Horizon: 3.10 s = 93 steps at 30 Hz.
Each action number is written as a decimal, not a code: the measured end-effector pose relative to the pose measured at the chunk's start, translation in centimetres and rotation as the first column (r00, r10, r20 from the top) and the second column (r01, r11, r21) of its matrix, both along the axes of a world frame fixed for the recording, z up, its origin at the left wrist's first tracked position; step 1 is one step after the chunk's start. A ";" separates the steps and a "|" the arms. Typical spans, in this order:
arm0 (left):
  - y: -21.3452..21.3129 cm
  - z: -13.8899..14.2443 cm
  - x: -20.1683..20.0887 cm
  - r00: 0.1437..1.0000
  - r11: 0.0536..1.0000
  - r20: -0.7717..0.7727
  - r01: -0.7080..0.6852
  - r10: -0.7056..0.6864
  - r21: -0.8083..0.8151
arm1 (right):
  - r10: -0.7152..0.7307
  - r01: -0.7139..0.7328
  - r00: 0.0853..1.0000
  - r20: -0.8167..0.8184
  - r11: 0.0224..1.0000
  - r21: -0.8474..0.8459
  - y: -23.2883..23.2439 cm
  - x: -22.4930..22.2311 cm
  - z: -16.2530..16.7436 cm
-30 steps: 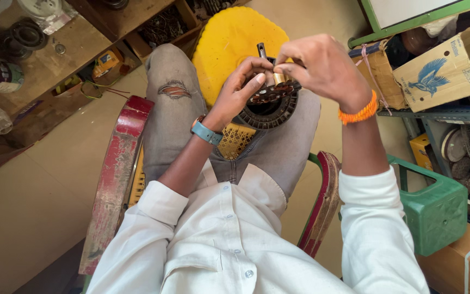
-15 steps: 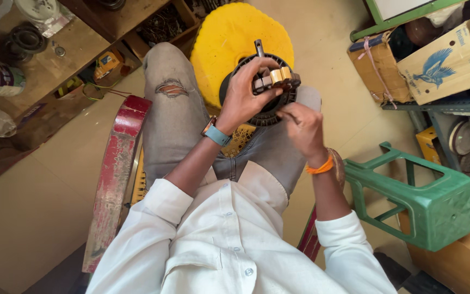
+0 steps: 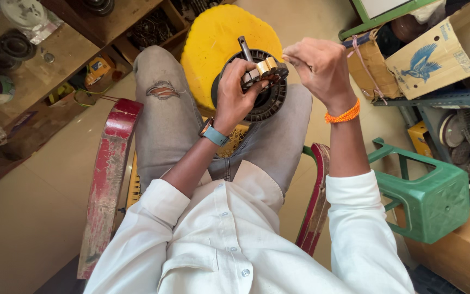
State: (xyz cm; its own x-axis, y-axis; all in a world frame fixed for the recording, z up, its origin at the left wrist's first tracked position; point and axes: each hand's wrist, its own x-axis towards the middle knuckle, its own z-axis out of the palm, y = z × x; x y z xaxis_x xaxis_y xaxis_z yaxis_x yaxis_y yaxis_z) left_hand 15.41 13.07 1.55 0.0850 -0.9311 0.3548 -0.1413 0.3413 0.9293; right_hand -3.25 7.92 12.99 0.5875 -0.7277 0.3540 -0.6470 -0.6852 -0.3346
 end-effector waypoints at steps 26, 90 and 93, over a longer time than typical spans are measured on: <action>-4.5 -0.9 4.1 0.700 0.819 -0.623 0.551 -0.349 0.161 | 0.193 -0.153 0.940 -0.281 0.975 0.159 -5.0 5.0 3.8; -3.9 -1.8 3.9 0.708 0.835 -0.641 0.518 -0.296 0.186 | -0.124 0.129 0.991 -0.041 0.972 0.196 1.2 5.4 1.3; -3.3 -1.9 3.0 0.754 0.850 -0.590 0.485 -0.288 0.205 | -0.309 0.255 0.943 0.122 0.908 0.333 3.7 4.5 -0.5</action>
State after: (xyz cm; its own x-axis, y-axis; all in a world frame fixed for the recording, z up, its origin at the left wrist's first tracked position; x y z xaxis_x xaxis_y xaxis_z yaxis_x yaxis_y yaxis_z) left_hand 18.37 9.79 -0.31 -0.2305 -0.9724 0.0360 0.4701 -0.0789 0.8791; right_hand 1.24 11.64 12.44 0.2931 -0.9426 0.1599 -0.7131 -0.3269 -0.6202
